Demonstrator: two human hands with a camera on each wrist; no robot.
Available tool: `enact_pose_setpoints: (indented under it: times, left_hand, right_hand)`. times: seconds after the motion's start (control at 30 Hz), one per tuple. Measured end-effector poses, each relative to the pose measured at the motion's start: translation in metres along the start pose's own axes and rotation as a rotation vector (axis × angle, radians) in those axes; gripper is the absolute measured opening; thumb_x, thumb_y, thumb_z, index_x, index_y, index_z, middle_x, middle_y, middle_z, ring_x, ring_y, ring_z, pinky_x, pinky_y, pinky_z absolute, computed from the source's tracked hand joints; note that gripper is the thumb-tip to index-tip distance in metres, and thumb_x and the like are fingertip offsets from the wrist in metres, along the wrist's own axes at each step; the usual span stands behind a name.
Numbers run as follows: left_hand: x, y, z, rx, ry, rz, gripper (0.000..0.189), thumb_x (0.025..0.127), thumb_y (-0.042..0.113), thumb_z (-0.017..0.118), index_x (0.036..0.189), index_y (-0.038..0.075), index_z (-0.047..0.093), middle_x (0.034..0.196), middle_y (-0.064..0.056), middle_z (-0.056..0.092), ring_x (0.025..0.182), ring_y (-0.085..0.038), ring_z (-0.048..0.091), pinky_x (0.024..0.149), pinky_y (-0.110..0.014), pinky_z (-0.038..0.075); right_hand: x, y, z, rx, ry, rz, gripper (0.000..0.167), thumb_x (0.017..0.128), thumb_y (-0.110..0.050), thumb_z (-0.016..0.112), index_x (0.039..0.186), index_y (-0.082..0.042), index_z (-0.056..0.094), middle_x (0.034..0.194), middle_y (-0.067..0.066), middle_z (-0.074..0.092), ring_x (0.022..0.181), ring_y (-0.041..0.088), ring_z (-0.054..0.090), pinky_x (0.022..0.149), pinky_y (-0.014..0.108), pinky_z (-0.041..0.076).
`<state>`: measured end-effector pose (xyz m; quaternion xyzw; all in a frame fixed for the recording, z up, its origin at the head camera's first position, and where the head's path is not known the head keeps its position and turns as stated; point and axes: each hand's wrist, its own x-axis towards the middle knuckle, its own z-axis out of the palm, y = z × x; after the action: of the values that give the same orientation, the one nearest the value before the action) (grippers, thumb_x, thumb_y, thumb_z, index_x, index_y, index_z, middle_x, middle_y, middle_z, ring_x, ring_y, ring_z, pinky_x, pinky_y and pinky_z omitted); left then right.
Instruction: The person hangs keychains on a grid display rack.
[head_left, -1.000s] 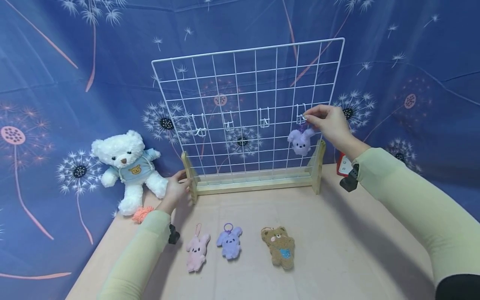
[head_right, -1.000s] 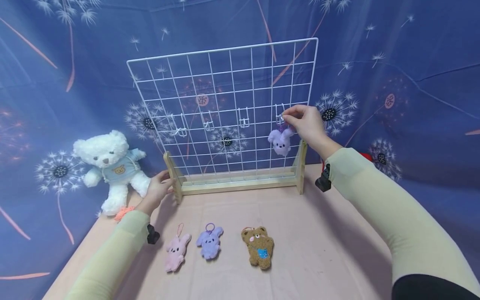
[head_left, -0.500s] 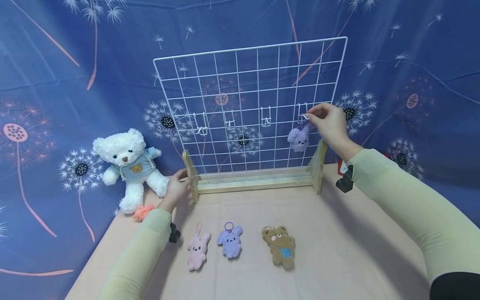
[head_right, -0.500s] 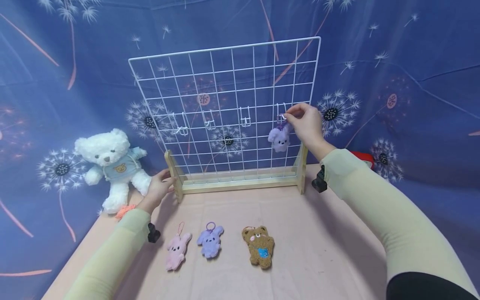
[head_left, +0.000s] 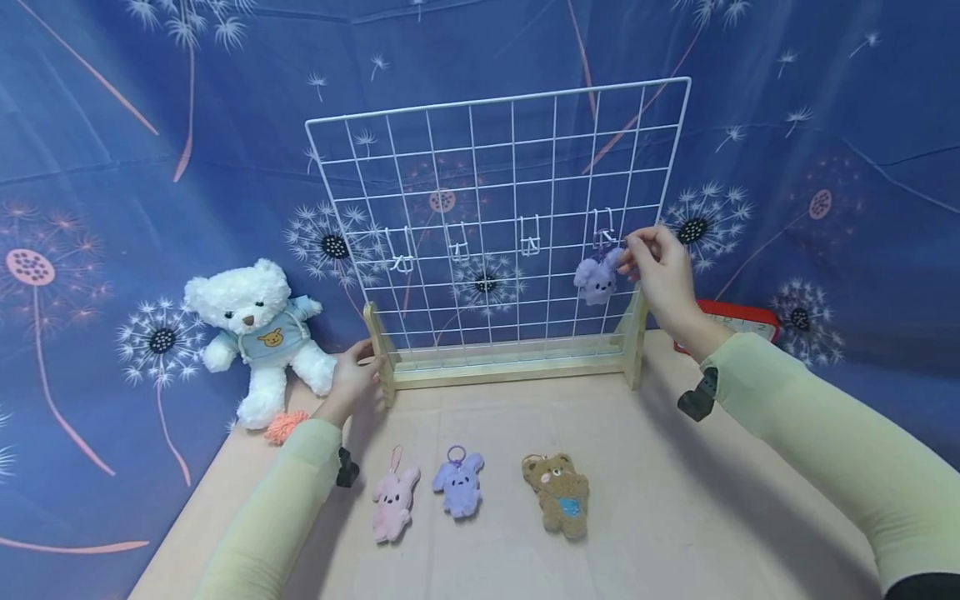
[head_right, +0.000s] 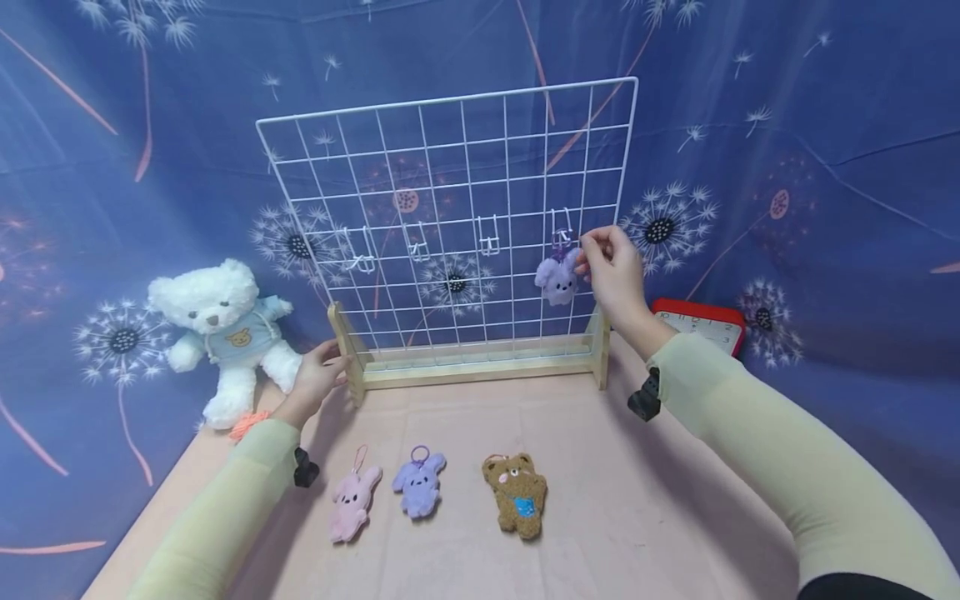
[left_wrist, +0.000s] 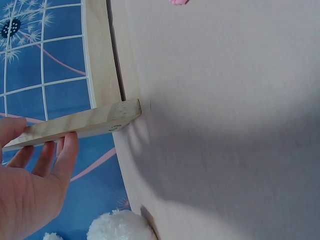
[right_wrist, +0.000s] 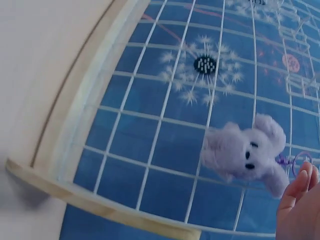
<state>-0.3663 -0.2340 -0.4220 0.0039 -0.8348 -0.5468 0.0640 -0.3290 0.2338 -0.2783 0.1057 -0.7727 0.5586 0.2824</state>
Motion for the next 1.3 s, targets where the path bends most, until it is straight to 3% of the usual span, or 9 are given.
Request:
enact_pose_setpoints:
  times: [0.37,0.7,0.97,1.3]
  left_hand:
    - [0.000,-0.001,0.001,-0.005,0.000,-0.007,0.051,0.104,0.011,0.059,0.152,0.000,0.044,0.146,-0.025,0.050,0.128,-0.041,0.054,0.102,-0.043,0.053]
    - [0.002,-0.004,0.002,0.009,0.018,0.015,0.050,0.103,0.010,0.059,0.150,-0.002,0.045,0.144,-0.027,0.052,0.129,-0.041,0.054,0.105,-0.043,0.050]
    - [0.000,-0.003,0.004,0.015,0.020,-0.001,0.049,0.104,0.011,0.059,0.150,0.000,0.046,0.144,-0.025,0.053,0.128,-0.038,0.055,0.104,-0.042,0.051]
    - [0.002,-0.002,0.002,0.000,0.014,-0.013,0.051,0.105,0.012,0.059,0.152,0.001,0.044,0.146,-0.024,0.051,0.130,-0.039,0.054,0.106,-0.043,0.050]
  right_hand:
    - [-0.035,0.008,0.009,0.037,-0.144,0.028,0.029,0.108,-0.019,0.054,0.124,0.005,0.055,0.095,-0.001,0.066,0.085,0.007,0.063,0.072,0.020,0.053]
    - [-0.063,0.030,0.024,-0.020,-0.389,0.045,0.027,0.102,-0.013,0.064,0.124,0.003,0.063,0.110,0.019,0.068,0.092,0.014,0.065,0.076,0.022,0.055]
    - [-0.096,0.057,0.046,-0.136,-0.522,0.027,0.019,0.095,-0.005,0.071,0.111,0.005,0.069,0.100,0.011,0.071,0.089,0.023,0.066,0.076,0.027,0.056]
    - [-0.128,0.083,0.070,-0.159,-0.718,0.000,0.011,0.092,-0.006,0.074,0.100,0.001,0.074,0.092,0.000,0.070,0.084,0.014,0.062,0.078,0.029,0.055]
